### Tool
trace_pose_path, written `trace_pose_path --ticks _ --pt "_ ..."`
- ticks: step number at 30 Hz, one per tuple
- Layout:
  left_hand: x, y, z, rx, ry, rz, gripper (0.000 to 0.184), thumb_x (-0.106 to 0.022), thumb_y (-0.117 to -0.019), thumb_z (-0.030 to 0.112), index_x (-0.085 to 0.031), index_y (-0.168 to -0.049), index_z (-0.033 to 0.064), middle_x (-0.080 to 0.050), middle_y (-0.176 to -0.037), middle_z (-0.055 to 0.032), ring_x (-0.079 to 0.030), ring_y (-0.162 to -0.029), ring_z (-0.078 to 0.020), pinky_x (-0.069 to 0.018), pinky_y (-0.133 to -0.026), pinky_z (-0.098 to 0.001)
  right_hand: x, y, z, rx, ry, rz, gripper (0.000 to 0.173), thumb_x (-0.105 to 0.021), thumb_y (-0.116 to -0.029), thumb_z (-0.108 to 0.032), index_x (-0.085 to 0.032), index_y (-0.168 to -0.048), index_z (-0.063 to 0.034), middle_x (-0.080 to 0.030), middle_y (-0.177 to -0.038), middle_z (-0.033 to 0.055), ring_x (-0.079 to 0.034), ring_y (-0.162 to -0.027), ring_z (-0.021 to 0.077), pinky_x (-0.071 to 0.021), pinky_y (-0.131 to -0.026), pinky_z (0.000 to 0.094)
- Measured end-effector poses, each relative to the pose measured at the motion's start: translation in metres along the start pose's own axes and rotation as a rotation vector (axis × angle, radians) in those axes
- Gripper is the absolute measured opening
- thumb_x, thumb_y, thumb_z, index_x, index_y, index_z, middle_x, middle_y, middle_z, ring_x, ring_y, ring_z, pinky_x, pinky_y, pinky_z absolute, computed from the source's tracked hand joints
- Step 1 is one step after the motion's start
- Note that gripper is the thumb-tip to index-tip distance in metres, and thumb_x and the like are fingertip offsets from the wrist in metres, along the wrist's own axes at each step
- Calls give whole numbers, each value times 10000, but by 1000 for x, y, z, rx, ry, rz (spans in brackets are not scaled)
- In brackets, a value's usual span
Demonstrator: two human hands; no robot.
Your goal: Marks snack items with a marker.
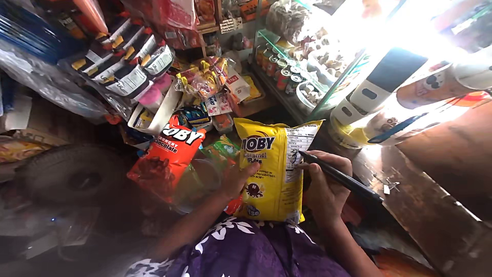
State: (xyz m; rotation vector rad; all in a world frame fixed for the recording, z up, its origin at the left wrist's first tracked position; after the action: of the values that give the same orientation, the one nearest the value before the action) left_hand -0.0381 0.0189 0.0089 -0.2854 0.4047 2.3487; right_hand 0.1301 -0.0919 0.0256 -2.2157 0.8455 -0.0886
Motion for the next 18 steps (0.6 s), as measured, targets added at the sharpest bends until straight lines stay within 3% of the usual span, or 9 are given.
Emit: trace_pose_path --ticks 6,11,15,18 --pt "0 0 0 17 24 -3 303 -490 -985 179 -477 -1253 38 -694 -954 51 -698 -886 -17 -596 -847 -229 -1 -1 1 -61 4 28 167 -676 -962 -124 -642 -1092 -222 -708 -1096 -85 -697 -939 47 -604 -794 222" --pt "2 -2 -4 17 66 -11 273 -465 -988 184 -482 -1225 49 -704 -935 55 -705 -870 -24 -601 -834 -236 0 2 3 -107 -11 -34 105 -669 -953 -166 -661 -1039 -225 -697 -1125 -71 -674 -1038 61 -582 -862 228" --pt "4 -3 -4 39 50 18 283 -450 -999 195 -493 -1233 41 -704 -939 45 -703 -872 -26 -600 -831 -236 0 1 3 -100 -59 19 126 -666 -960 -155 -649 -1066 -221 -712 -1116 -48 -710 -966 94 -622 -810 275" --pt "4 -1 -1 59 37 28 270 -433 -1021 181 -488 -1240 33 -701 -942 35 -701 -868 -27 -601 -825 -237 -3 0 1 -91 -43 31 165 -675 -965 -156 -644 -1099 -248 -713 -1117 -72 -713 -937 77 -623 -796 260"
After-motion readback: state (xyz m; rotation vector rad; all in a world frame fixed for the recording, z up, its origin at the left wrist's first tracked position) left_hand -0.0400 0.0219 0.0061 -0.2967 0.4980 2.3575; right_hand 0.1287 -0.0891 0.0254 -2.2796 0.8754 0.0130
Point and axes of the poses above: each hand's wrist, its own y-axis away from the middle knuckle, its own x-axis out of the back of the hand, z = x × y, the point moved 3 cm from there along -y, towards the middle knuckle
